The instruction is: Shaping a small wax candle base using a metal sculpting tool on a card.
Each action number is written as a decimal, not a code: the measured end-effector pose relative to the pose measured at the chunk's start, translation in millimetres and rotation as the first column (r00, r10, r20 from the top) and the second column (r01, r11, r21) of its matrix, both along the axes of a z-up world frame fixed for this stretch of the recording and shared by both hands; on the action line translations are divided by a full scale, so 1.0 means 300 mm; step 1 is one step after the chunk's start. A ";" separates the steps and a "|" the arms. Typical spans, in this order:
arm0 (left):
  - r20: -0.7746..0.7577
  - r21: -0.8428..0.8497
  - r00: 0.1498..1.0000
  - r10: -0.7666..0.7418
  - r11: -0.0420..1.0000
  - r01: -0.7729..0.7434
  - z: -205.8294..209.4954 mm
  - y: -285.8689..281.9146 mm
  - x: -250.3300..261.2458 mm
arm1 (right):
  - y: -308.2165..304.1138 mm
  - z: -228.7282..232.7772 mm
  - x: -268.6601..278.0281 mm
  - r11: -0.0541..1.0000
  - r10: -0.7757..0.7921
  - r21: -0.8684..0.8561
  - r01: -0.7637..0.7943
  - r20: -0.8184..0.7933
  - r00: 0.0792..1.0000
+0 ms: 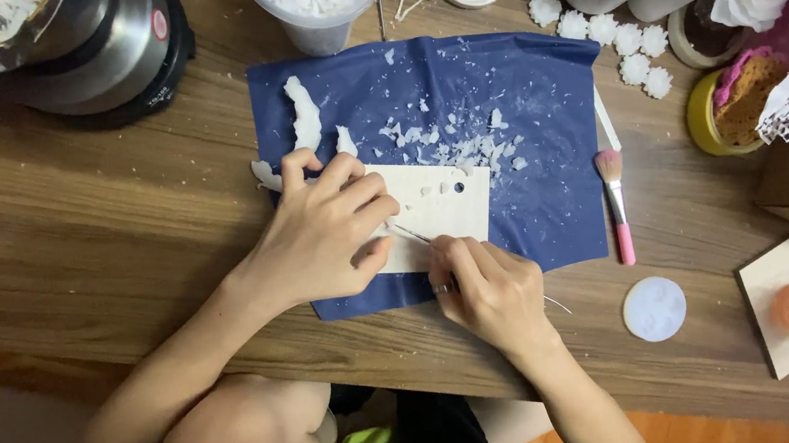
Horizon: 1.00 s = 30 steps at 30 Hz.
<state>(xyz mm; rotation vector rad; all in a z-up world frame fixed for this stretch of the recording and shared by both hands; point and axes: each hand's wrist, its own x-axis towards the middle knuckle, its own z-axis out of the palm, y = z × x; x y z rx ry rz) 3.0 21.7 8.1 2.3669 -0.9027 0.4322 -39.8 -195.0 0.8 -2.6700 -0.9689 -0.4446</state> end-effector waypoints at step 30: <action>-0.017 -0.059 1.000 -0.009 0.998 0.008 -0.039 -0.006 0.003 | 0.029 0.024 -0.002 0.982 0.034 -0.186 -0.029 0.022 0.999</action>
